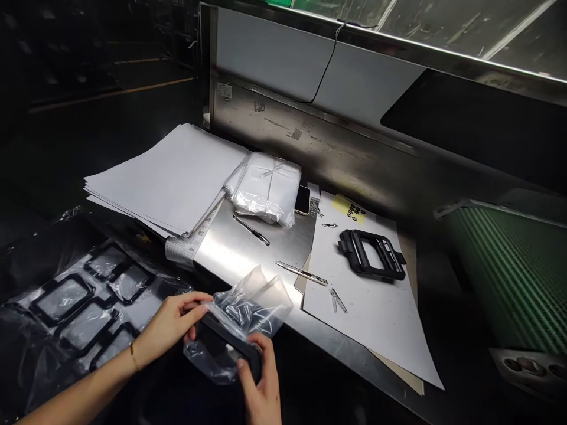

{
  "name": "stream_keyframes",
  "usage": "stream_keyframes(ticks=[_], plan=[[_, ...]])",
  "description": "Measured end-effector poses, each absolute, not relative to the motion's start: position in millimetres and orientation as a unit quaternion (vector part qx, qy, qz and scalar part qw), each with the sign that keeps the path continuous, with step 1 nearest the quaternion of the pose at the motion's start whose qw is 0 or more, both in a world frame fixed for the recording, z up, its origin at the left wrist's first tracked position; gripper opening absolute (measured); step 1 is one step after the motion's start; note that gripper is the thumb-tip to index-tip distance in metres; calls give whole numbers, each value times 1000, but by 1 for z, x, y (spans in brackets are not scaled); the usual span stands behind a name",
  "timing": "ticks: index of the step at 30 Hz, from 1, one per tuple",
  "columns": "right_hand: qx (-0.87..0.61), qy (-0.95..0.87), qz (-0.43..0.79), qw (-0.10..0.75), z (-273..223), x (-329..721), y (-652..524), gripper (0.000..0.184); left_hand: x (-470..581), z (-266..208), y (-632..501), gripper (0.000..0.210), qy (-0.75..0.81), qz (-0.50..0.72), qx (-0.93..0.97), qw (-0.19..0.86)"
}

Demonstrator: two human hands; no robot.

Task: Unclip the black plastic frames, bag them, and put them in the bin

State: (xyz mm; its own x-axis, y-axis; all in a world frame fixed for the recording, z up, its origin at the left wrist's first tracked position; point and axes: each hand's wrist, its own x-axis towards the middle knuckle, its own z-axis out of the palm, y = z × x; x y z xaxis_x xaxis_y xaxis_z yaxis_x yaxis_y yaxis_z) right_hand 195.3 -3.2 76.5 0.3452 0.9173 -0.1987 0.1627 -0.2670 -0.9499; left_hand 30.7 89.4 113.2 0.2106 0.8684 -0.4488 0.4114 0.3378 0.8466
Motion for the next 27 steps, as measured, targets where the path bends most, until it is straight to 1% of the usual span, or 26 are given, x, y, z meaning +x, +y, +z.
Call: stream_keyframes(ticks=[3,6,8,10,13,14,23,25,27], plan=[[-665,-379,448,462,75,195,3,25,12,111,95,27,604,223,571,509],[-663,-362,471,455,73,198,7,28,-8,108,100,26,614,254,599,447],[-660,-351,482,457,72,200,8,29,-16,107,101,24,598,250,613,452],[-656,-344,486,463,73,201,9,29,-18,106,100,21,560,225,630,489],[-655,-342,482,471,77,198,12,28,-12,101,100,38,514,201,651,521],[-652,-343,486,470,79,197,13,27,-8,99,101,38,510,204,655,519],[-651,-354,505,442,83,194,16,30,25,79,96,3,533,245,632,507],[-658,-344,505,440,82,195,14,32,22,77,94,6,562,249,608,502],[-669,-338,503,432,83,196,13,33,16,76,93,14,604,261,581,479]])
